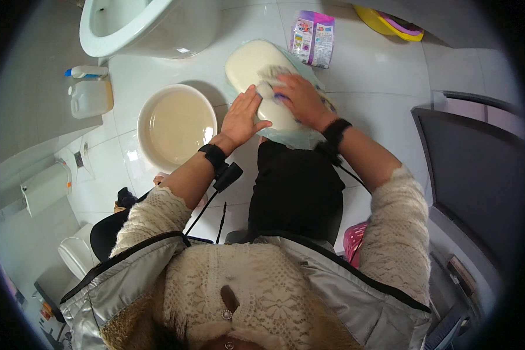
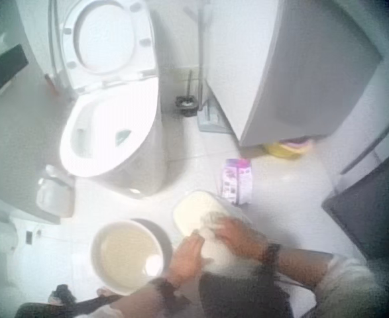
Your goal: The person washes a cloth in a basin of water, wrings it out, and uses it to wipe a small potty chair. The person then places the potty chair on the toilet seat.
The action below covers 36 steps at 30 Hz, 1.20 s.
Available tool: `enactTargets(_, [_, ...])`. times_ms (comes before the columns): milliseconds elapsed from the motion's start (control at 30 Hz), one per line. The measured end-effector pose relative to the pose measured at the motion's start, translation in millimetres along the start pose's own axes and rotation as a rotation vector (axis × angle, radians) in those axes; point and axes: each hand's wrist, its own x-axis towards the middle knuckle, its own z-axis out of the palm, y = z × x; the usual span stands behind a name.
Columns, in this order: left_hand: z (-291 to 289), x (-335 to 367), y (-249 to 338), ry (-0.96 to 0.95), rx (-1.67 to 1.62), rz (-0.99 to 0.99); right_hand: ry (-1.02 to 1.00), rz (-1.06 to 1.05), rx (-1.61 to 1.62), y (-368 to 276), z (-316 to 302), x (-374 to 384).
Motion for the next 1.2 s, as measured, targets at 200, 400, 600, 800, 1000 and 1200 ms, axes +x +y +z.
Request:
enactTargets(200, [-3.5,-0.4,-3.9,-0.01,-0.049,0.06,-0.144,-0.246,0.058,-13.0,-12.3,-59.6])
enactTargets(400, [-7.5,1.6,-10.4,-0.055,0.009,0.123,-0.277,-0.468,0.117,-30.5,7.3,-38.7])
enactTargets(600, [-11.1,2.5,-7.5,-0.113,0.036,0.112,-0.066,-0.146,0.065,-15.8,-8.4,-63.6])
enactTargets(800, [-9.4,-0.8,-5.7,-0.099,0.063,0.112,0.154,0.132,0.069,1.5,5.6,-2.2])
enactTargets(1000, [-5.8,-0.7,-9.1,-0.094,0.094,0.113,0.286,0.243,0.042,52.4,32.2,118.8])
enactTargets(1200, [-3.5,-0.5,-10.6,-0.049,0.002,0.115,0.07,-0.01,-0.078,15.4,8.0,27.6])
